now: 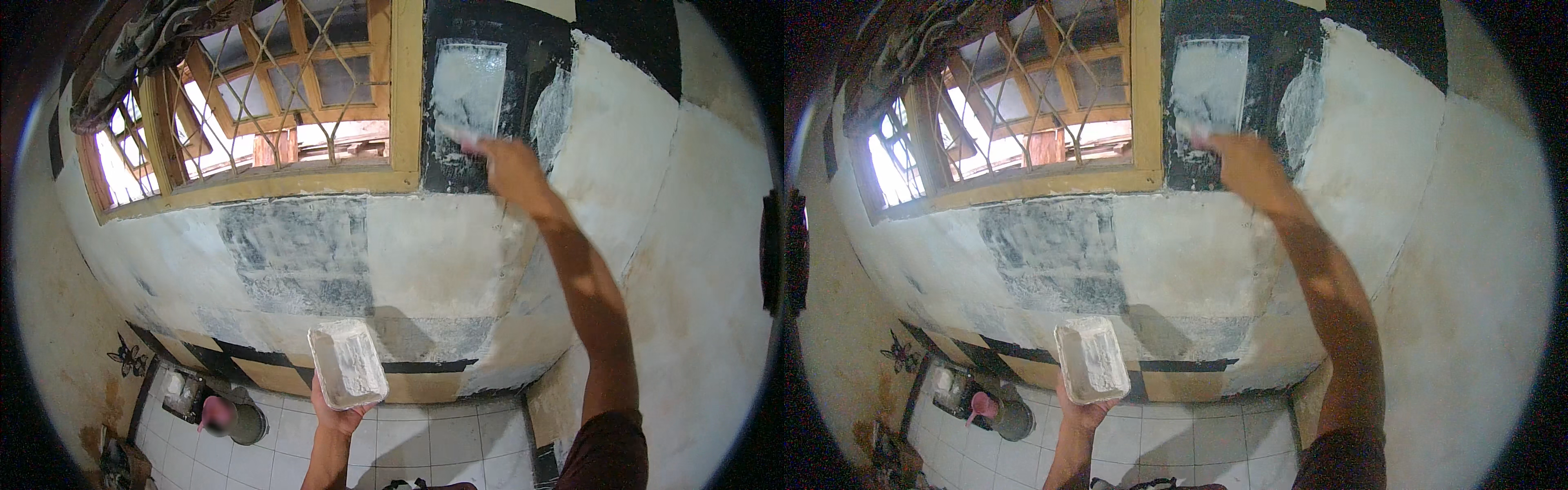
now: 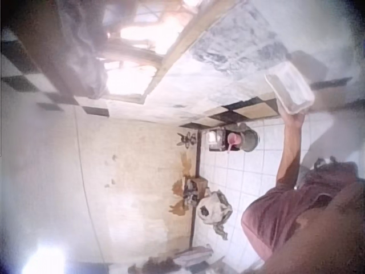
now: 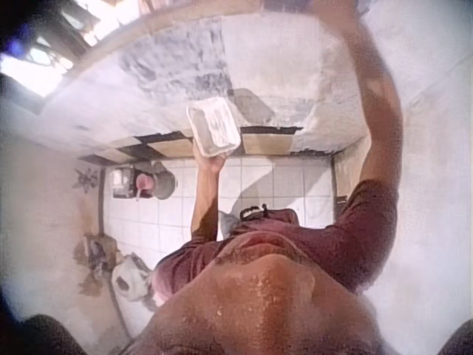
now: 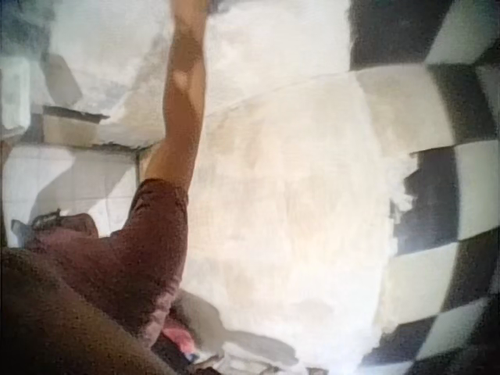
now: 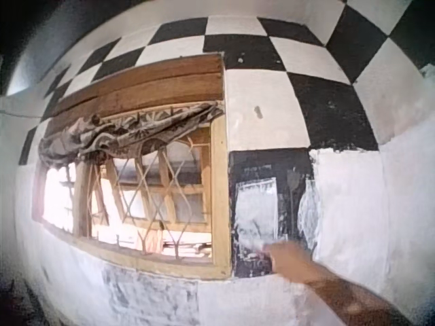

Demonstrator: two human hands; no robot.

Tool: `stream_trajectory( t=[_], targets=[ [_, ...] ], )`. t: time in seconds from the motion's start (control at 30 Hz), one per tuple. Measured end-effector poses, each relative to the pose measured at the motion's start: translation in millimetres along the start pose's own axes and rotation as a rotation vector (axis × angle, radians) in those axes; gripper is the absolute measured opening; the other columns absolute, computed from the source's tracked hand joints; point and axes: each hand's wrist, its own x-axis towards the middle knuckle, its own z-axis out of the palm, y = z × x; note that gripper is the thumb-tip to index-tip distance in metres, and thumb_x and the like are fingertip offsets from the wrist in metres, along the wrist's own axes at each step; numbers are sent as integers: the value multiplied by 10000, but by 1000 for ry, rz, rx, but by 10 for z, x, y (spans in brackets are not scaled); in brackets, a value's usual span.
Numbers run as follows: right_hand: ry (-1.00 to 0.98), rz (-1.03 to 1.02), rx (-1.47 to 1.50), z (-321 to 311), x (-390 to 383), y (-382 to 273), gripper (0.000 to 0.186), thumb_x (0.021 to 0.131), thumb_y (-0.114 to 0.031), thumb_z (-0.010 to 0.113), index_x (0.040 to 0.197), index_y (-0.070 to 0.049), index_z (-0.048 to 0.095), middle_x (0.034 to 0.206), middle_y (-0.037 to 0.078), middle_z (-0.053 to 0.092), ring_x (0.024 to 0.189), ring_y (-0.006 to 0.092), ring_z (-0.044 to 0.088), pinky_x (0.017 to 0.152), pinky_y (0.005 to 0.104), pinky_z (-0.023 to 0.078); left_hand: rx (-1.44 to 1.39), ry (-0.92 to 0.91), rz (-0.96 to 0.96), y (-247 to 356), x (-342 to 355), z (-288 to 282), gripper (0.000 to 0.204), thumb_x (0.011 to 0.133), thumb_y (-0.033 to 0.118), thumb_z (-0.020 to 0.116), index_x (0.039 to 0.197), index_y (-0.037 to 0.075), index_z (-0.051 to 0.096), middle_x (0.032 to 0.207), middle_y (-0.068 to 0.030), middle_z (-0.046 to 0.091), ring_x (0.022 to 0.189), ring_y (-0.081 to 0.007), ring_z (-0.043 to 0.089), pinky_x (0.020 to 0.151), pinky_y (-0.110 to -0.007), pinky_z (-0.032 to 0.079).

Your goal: The person applies white plaster to a wall with a plastic putty knife, repeatedly scooping material from a small white container.

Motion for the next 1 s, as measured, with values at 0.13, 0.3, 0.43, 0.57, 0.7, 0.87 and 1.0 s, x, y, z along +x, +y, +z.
stream_trajectory(
  t=[0.13,0.3,0.43,0.57,0.7,0.87,1.0],
  targets=[
    [385,-108,-285,-726,793,254,406,796,-19,500,1171,-90,639,1030,201,673,907,397,651,865,449,519,-1,39,-11,-45,16,78,696,900,598,389,1384,100,426,1282,-146,560,1094,-362,611,785,-568,559],
    [349,313,-261,-702,1065,-130,421,817,-75,549,1237,-70,590,1041,232,662,905,413,657,845,478,532,-13,-70,3,-20,59,-40,684,904,588,390,1388,105,426,1292,-139,557,1101,-361,609,795,-562,556],
    [151,209,-280,-225,998,-510,438,824,-94,549,1261,-77,566,986,243,668,915,404,660,839,476,536,-24,14,8,-2,43,133,664,908,568,392,1386,109,429,1285,-133,563,1100,-353,611,801,-555,555],
    [260,131,-180,-495,1086,-588,367,847,-112,531,1206,-79,601,957,232,670,910,393,660,830,464,538,-13,-10,35,58,42,92,658,908,567,389,1379,109,438,1277,-131,565,1112,-350,603,820,-568,543],
    [488,-109,-432,-904,1410,-216,299,830,-90,532,1107,-60,639,920,225,668,876,387,658,786,469,539,48,41,40,110,62,166,671,917,592,320,1372,115,445,1251,-111,585,1059,-335,630,755,-514,566],
    [238,-147,-491,-348,1188,522,222,795,-79,541,990,-44,642,888,206,664,843,390,655,768,474,533,60,31,83,119,67,173,696,917,617,299,1376,115,443,1261,-105,581,1050,-335,634,730,-499,578],
    [130,7,-508,-506,1110,345,226,868,-148,507,1005,-83,674,988,208,675,948,378,653,827,464,534,25,27,93,163,5,129,692,914,609,320,1381,113,440,1281,-117,565,1075,-347,619,751,-523,575]
  ],
)
